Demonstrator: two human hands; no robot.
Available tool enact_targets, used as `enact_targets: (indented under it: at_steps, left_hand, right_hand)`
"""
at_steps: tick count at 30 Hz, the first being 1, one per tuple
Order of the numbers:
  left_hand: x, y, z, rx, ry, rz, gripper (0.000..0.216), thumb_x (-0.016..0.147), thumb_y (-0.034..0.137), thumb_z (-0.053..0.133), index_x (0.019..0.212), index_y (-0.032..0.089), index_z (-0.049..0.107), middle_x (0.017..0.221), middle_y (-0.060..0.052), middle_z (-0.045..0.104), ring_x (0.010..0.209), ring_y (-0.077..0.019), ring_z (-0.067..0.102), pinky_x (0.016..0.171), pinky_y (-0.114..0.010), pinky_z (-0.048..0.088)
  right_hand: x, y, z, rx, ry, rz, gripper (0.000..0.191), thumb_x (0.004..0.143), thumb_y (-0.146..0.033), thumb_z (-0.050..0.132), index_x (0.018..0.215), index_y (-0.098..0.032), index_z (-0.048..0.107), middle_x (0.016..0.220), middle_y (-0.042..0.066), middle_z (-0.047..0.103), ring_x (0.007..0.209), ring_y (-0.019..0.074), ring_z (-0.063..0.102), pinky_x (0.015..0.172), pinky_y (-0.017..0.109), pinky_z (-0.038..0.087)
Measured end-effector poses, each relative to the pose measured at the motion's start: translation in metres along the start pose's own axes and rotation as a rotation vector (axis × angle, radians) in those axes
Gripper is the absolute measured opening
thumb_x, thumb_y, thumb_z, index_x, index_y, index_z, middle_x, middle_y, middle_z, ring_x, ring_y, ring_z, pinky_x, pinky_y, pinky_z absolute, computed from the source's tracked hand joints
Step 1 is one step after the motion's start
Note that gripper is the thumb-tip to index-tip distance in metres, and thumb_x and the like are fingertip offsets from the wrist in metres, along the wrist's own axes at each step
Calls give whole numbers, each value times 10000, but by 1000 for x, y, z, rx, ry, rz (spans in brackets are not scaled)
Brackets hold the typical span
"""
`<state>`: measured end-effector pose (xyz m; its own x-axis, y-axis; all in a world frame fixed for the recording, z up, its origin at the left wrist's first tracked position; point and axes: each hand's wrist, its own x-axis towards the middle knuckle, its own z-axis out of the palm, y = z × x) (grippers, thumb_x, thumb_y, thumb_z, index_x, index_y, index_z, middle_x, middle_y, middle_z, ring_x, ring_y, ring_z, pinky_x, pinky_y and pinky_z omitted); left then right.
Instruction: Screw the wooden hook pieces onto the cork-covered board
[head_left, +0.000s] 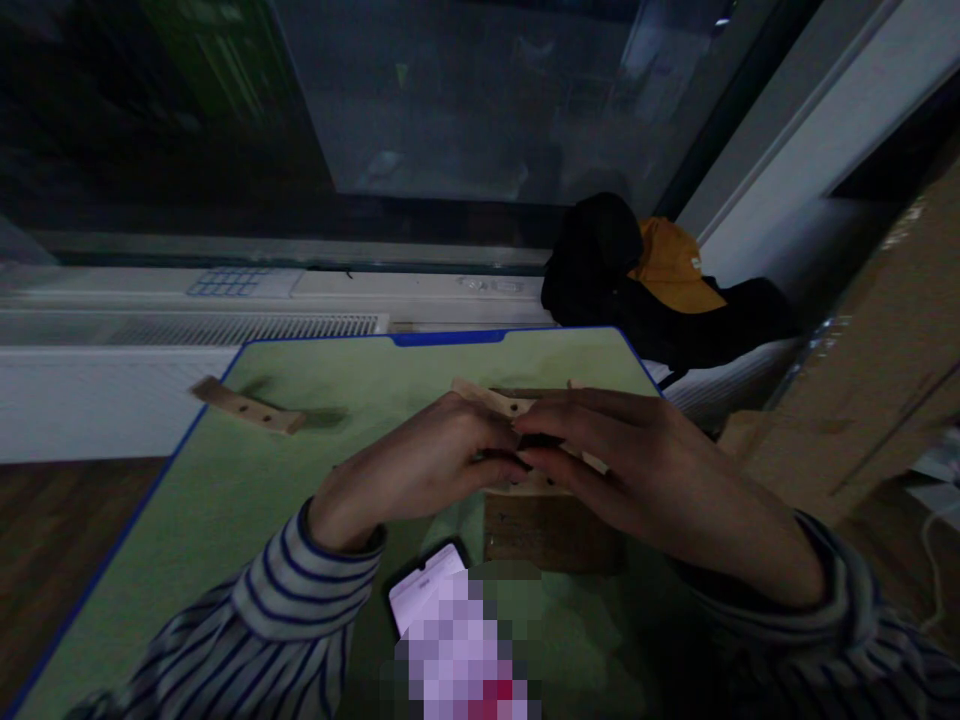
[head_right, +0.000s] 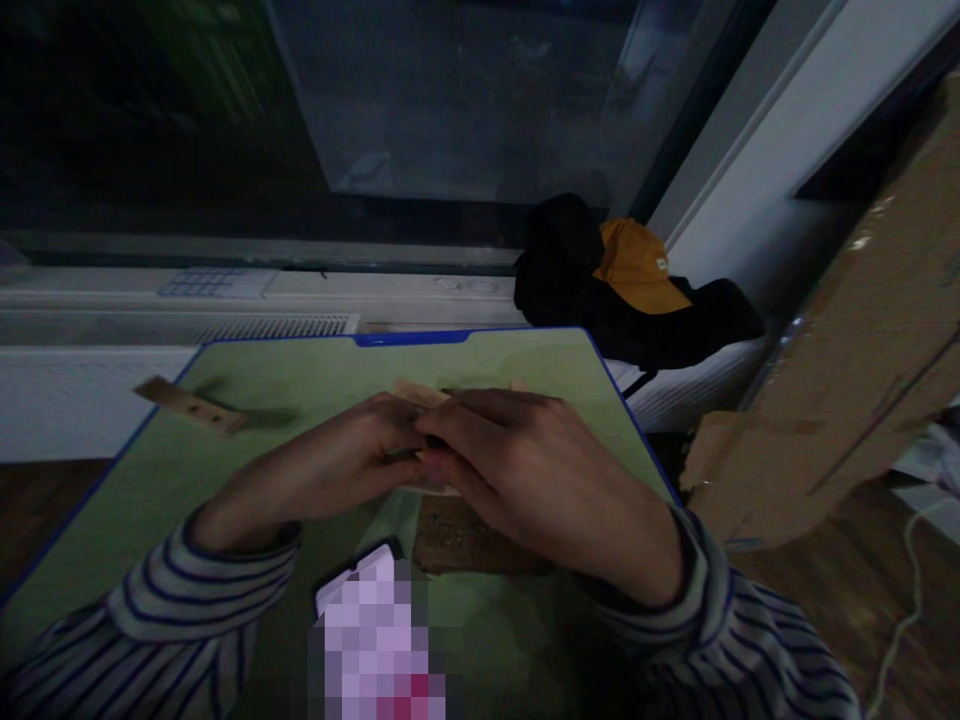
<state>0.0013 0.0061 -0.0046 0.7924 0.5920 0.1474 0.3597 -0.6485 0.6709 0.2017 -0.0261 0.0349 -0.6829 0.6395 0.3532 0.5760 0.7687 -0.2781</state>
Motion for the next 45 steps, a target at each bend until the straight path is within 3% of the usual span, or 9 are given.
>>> enact_targets:
  at_steps: [3, 7, 14, 19, 24, 31, 39, 42, 45]
  left_hand:
    - [0, 1, -1, -9, -15, 11, 180, 916, 262, 528, 907, 171, 683, 960, -30, 694, 941, -153, 620, 852, -261, 437]
    - [-1, 4, -2, -16, -8, -13, 139, 902, 210, 547, 888, 185, 683, 962, -10, 702, 912, -138, 629, 803, -235, 446]
    - [1, 4, 2, 54, 41, -65, 209, 862, 353, 599, 890, 171, 698, 846, -24, 693, 850, -173, 626, 797, -272, 454]
    - [0, -1, 3, 13, 27, -9, 194, 884, 321, 576, 948, 175, 689, 940, -29, 706, 900, -162, 631, 833, -276, 444]
    - [-2, 2, 1, 10, -13, 5, 175, 908, 289, 541, 908, 179, 677, 973, -20, 701, 956, -153, 618, 841, -268, 431]
    - [-1, 5, 0, 44, -20, -46, 155, 905, 241, 548, 871, 170, 682, 900, -18, 699, 846, -138, 623, 739, -241, 433]
    - [0, 4, -1, 120, 77, -51, 209, 845, 364, 622, 853, 173, 707, 804, -22, 689, 791, -163, 619, 767, -274, 439]
    - [-1, 1, 0, 84, 45, -35, 183, 866, 335, 601, 896, 187, 703, 856, -15, 704, 833, -159, 629, 795, -271, 437]
    - [-1, 1, 0, 64, 5, -16, 175, 878, 318, 585, 903, 185, 696, 915, -11, 706, 876, -149, 627, 820, -264, 428]
  right_hand:
    - [0, 0, 0, -34, -1, 24, 198, 916, -276, 529, 1079, -174, 578, 903, 38, 676, 794, 153, 635, 673, 268, 481]
    - [2, -1, 1, -45, 11, 17, 211, 917, -269, 528, 1103, -176, 558, 922, 49, 669, 790, 150, 627, 653, 258, 468]
    - [2, -4, -1, -26, -5, 34, 223, 916, -279, 522, 1112, -184, 570, 950, 49, 674, 833, 162, 640, 709, 287, 501]
    - [0, -3, -2, 27, -30, -34, 307, 922, -212, 504, 1226, -179, 531, 1238, 76, 613, 1099, 159, 587, 917, 296, 481]
    - [-1, -3, -2, -65, -27, 6, 222, 922, -269, 511, 1115, -182, 578, 999, 61, 685, 876, 173, 650, 748, 307, 519]
    - [1, -3, -2, -90, -21, 9, 257, 932, -301, 491, 1155, -179, 532, 941, 63, 667, 830, 174, 638, 660, 279, 490]
    - [2, -4, -1, -40, -33, -2, 264, 934, -290, 484, 1171, -182, 529, 1039, 75, 671, 901, 174, 647, 734, 294, 510]
    - [2, -4, -1, -20, -39, -25, 273, 937, -253, 476, 1194, -182, 531, 1113, 79, 659, 984, 174, 634, 821, 307, 503]
    - [1, -4, -2, -49, -40, -6, 227, 930, -260, 492, 1133, -184, 559, 1030, 58, 679, 918, 166, 646, 764, 290, 503]
